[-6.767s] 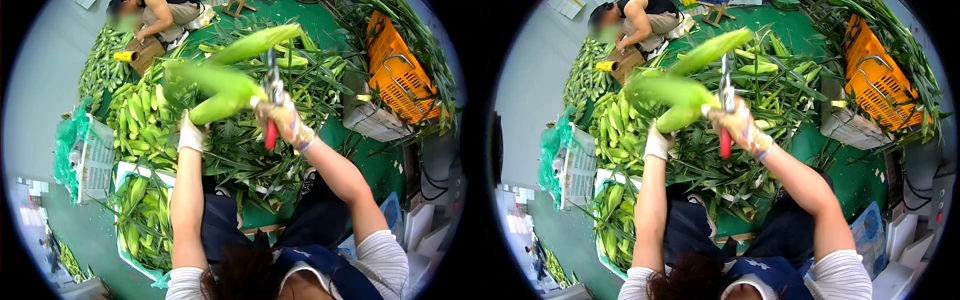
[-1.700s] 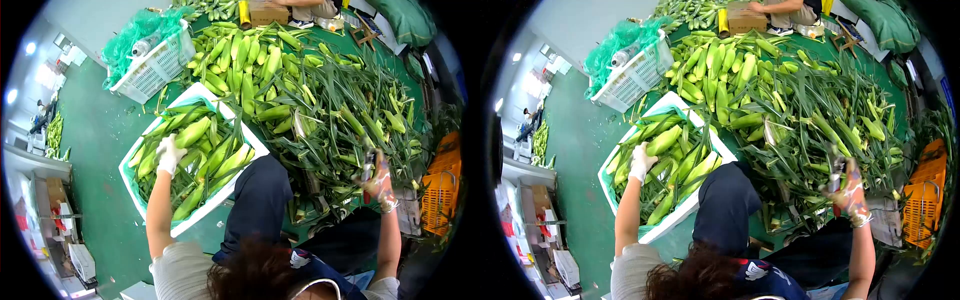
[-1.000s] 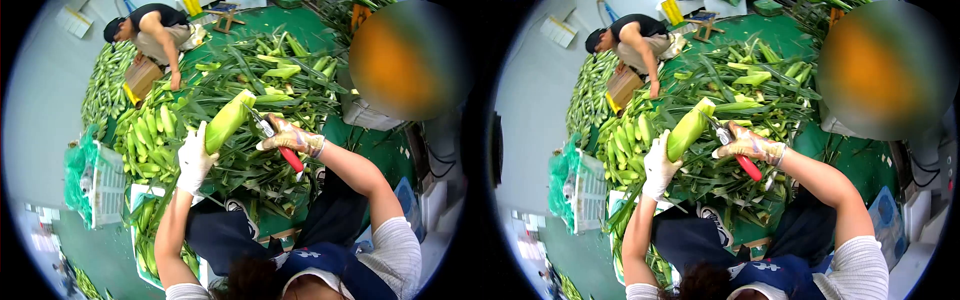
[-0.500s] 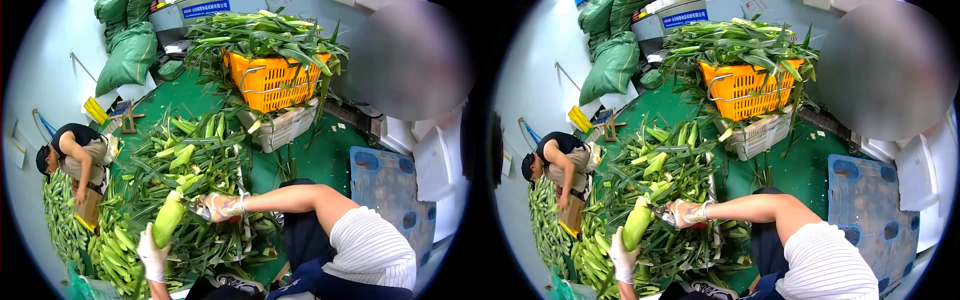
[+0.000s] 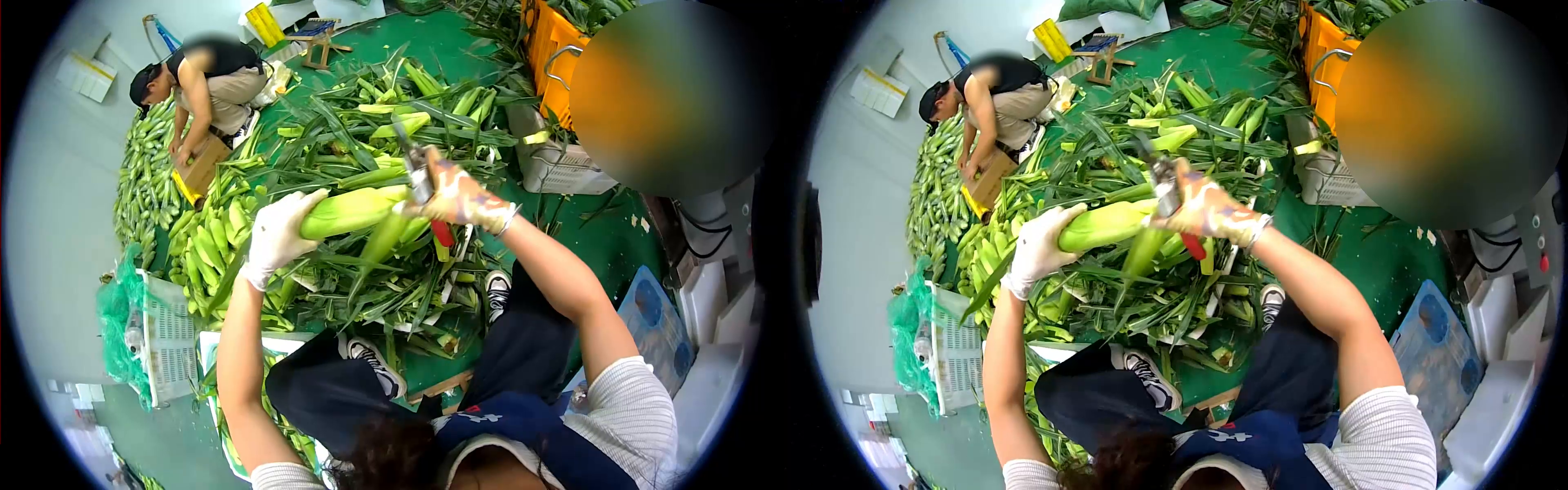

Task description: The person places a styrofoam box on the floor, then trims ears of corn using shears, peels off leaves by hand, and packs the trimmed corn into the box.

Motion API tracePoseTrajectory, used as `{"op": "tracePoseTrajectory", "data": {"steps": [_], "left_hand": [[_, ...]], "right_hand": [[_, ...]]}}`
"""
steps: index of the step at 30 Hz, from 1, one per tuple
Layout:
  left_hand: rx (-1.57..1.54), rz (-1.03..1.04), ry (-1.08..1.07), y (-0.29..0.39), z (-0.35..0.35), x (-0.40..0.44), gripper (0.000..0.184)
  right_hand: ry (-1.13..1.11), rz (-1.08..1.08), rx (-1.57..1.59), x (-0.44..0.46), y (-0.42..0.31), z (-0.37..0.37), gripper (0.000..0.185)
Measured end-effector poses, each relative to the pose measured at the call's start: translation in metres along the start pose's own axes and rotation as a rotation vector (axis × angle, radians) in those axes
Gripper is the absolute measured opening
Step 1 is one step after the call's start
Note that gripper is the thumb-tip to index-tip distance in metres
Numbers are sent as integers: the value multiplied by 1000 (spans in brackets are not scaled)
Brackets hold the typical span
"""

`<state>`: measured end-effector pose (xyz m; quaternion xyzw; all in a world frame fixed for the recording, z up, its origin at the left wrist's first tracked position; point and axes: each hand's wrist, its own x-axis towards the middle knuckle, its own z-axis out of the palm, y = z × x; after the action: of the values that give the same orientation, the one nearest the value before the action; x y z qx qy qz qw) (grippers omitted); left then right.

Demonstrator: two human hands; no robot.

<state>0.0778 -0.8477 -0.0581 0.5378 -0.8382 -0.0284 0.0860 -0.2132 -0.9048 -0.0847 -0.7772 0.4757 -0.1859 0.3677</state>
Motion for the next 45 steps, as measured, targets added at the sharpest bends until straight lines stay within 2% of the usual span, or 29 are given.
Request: {"op": "tracePoseTrajectory", "data": {"steps": [2,4,6,8,9,10,11,12,14,16,18,19,20,22,24,26,27,28,30,32,34,36,37,38,39,41,42,44,45], "left_hand": [[-1,6,-46,11,-2,11,70],[225,143,267,19,-6,17,70],[207,-176,649,30,10,1,64],[-220,-425,960,9,68,-22,59],[-755,-725,838,10,78,-27,49],[-1523,-996,598,11,68,-23,42],[-1708,-870,729,18,70,-13,42],[-1882,-724,862,23,72,-2,43],[-1940,-816,935,16,69,3,41],[-1940,-729,911,1,86,-5,37],[-2119,-777,871,-11,106,-8,38],[-2088,-790,899,-15,113,-9,40],[-2088,-852,945,-8,99,-14,42],[-1974,-803,867,-20,81,-22,47],[-1979,-848,994,-48,76,-35,47],[-1745,-1009,1080,-66,78,-49,43],[-1736,-1032,1068,-70,81,-54,38],[-1744,-1038,1085,-66,83,-54,38],[-1676,-1016,996,-54,83,-46,43],[-1690,-951,975,-33,90,-33,39],[-1436,-951,835,-21,110,-21,39],[-942,-1117,764,8,95,-6,39],[-774,-1018,959,6,108,-2,39],[-592,-893,1133,-8,119,-3,40],[-940,-848,1259,-34,120,-12,37],[-1334,-1057,1284,-49,91,-33,30],[-1312,-988,1387,-66,91,-37,28],[-1587,-949,1296,-46,61,-43,29],[-1627,-951,1208,-52,72,-38,32]], "right_hand": [[45,-144,110,8,8,26,83],[164,-124,138,13,17,47,64],[167,-79,347,12,9,49,60],[255,-189,251,13,4,45,60],[274,-248,224,13,5,48,59],[289,-305,193,12,5,54,58],[290,-378,141,11,2,62,56],[318,-597,114,10,-2,68,52],[79,-639,-56,4,-1,77,48],[59,-641,-27,-7,-14,85,49],[69,-532,346,-5,-26,91,53],[92,-483,309,5,-23,88,48],[-20,-113,869,0,-34,72,39],[87,32,1020,31,-4,71,36],[482,-82,561,59,27,77,39],[415,111,146,53,10,46,41],[427,7,-108,59,20,50,51],[525,-101,-544,56,15,61,63],[173,-10,-484,34,-22,72,75],[9,-145,-158,17,-20,107,81],[-114,28,-5,9,-51,122,76],[111,-240,23,22,-29,147,48],[87,-203,64,22,-30,142,40],[226,-233,57,28,-10,147,40],[203,-219,-36,22,-26,124,34],[355,-321,36,43,-2,109,29],[298,-106,36,52,3,97,37],[482,-83,-505,70,14,91,48],[508,-222,-402,70,11,95,53]]}}
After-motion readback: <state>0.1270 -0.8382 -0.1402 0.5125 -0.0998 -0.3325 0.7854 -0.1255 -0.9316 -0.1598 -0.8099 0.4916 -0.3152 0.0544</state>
